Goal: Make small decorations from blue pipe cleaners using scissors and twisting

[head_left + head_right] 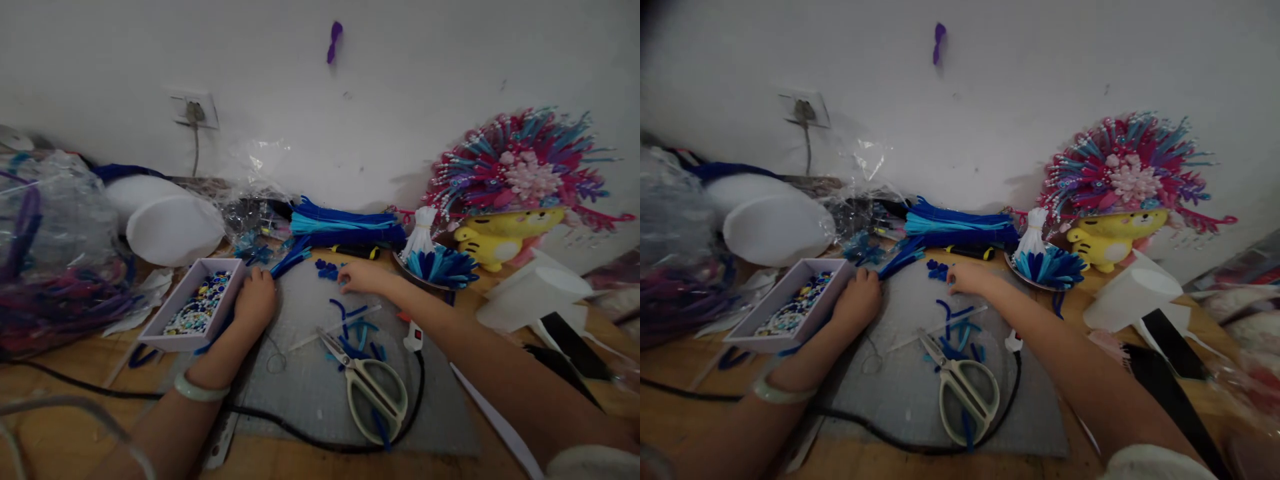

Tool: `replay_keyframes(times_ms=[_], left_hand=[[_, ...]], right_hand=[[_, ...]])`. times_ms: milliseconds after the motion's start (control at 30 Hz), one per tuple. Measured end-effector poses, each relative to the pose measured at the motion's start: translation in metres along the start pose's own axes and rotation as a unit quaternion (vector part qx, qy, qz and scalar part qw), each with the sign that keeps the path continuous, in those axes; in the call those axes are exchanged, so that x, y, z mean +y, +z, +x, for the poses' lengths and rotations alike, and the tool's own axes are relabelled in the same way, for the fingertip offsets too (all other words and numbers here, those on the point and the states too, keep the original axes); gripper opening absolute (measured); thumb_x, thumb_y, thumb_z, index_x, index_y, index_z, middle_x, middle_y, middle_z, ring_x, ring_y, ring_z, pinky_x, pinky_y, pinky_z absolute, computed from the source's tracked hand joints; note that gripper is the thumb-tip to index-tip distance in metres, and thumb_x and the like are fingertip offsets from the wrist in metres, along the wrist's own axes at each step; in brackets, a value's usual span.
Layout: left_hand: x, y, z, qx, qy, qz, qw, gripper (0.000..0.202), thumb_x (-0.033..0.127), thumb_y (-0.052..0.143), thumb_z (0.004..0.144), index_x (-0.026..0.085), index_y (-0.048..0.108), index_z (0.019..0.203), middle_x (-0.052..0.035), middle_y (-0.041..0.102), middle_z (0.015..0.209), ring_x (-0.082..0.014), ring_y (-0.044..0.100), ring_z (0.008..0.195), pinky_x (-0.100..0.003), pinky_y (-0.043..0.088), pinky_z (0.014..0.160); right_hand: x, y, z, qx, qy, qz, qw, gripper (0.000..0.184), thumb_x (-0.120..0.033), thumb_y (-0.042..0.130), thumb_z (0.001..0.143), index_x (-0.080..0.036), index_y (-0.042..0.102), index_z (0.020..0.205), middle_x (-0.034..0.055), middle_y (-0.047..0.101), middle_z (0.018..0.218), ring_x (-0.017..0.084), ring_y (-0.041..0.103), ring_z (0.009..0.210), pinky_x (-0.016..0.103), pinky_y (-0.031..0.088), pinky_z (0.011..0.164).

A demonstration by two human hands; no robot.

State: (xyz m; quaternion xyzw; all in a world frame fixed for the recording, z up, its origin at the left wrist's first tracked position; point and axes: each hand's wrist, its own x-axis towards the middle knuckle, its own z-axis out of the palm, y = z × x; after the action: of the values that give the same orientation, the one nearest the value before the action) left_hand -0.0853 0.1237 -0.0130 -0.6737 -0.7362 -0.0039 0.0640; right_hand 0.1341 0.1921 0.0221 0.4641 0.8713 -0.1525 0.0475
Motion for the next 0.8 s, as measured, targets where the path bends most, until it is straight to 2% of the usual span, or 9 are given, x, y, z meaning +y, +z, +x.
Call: replay_keyframes(times_ms=[200,300,400,500,567,633,700,800], left_hand=[[0.001,-0.001,-0.005,0.009,0.002,-0.006,1.0,0.036,0.02,0.022,0.084,0.005,0.051,0.1,-0.0175,0.05,0.098,-0.0265,0.053,0.086,-0.032,0.045,0.063],[0.001,-0.002,-0.008,0.017,0.017,-0.013,1.0,0.04,0.023,0.021,0.085,0.005,0.053,0.1,-0.0181,0.051,0.098,-0.0271,0.053,0.086,-0.033,0.044,0.065],[0.001,-0.007,-0.01,0.039,0.02,-0.02,0.999,0.042,0.025,0.021,0.085,0.007,0.052,0.108,-0.0182,0.053,0.099,-0.0294,0.052,0.087,-0.037,0.042,0.067],[0.001,-0.019,-0.013,0.099,0.018,-0.022,0.995,0.044,0.026,0.023,0.085,0.01,0.046,0.118,-0.0181,0.055,0.103,-0.0312,0.051,0.091,-0.041,0.04,0.071],[0.001,-0.031,-0.018,0.126,0.023,-0.028,0.991,0.042,0.025,0.022,0.085,0.01,0.05,0.113,-0.0176,0.057,0.099,-0.03,0.053,0.09,-0.04,0.04,0.071],[0.002,-0.045,-0.026,0.113,0.033,-0.039,0.992,0.042,0.026,0.02,0.086,0.01,0.056,0.1,-0.016,0.06,0.09,-0.0277,0.056,0.083,-0.037,0.041,0.067],[0.007,-0.059,-0.039,0.096,0.017,-0.053,0.994,0.042,0.029,0.018,0.087,0.012,0.055,0.099,-0.0138,0.062,0.085,-0.0256,0.059,0.075,-0.034,0.041,0.062],[0.025,-0.071,-0.064,0.113,0.047,-0.074,0.99,0.038,0.029,0.018,0.088,0.015,0.051,0.102,-0.0113,0.061,0.091,-0.0226,0.059,0.079,-0.03,0.042,0.062]], right_hand=[[-0.008,0.004,-0.011,0.069,0.066,-0.04,0.995,0.03,-0.028,0.061,0.069,-0.02,0.062,0.098,0.0082,0.061,0.103,0.023,0.056,0.091,0.026,0.04,0.069],[-0.015,0.007,-0.029,0.125,0.048,-0.023,0.991,0.025,-0.027,0.056,0.074,-0.019,0.062,0.096,0.0087,0.061,0.101,0.022,0.055,0.091,0.026,0.04,0.073],[-0.026,0.015,-0.054,0.147,0.019,0.005,0.989,0.024,-0.031,0.051,0.078,-0.017,0.063,0.093,0.0086,0.062,0.095,0.021,0.056,0.089,0.028,0.039,0.076],[-0.034,0.024,-0.081,0.172,0.017,0.026,0.985,0.024,-0.031,0.049,0.079,-0.016,0.064,0.091,0.0088,0.062,0.095,0.02,0.055,0.09,0.029,0.039,0.076],[-0.037,0.028,-0.097,0.194,0.015,0.054,0.979,0.022,-0.028,0.049,0.079,-0.016,0.064,0.088,0.0076,0.063,0.091,0.018,0.056,0.084,0.029,0.039,0.075],[-0.04,0.031,-0.109,0.217,0.022,0.088,0.972,0.02,-0.026,0.049,0.079,-0.016,0.065,0.085,0.0066,0.064,0.086,0.016,0.056,0.079,0.028,0.039,0.073],[-0.046,0.033,-0.119,0.245,0.037,0.133,0.96,0.019,-0.026,0.049,0.078,-0.016,0.065,0.082,0.006,0.064,0.084,0.015,0.055,0.075,0.027,0.04,0.071],[-0.062,0.039,-0.13,0.271,0.066,0.252,0.927,0.024,-0.031,0.046,0.079,-0.017,0.065,0.087,0.0047,0.064,0.081,0.013,0.054,0.067,0.025,0.04,0.063]])
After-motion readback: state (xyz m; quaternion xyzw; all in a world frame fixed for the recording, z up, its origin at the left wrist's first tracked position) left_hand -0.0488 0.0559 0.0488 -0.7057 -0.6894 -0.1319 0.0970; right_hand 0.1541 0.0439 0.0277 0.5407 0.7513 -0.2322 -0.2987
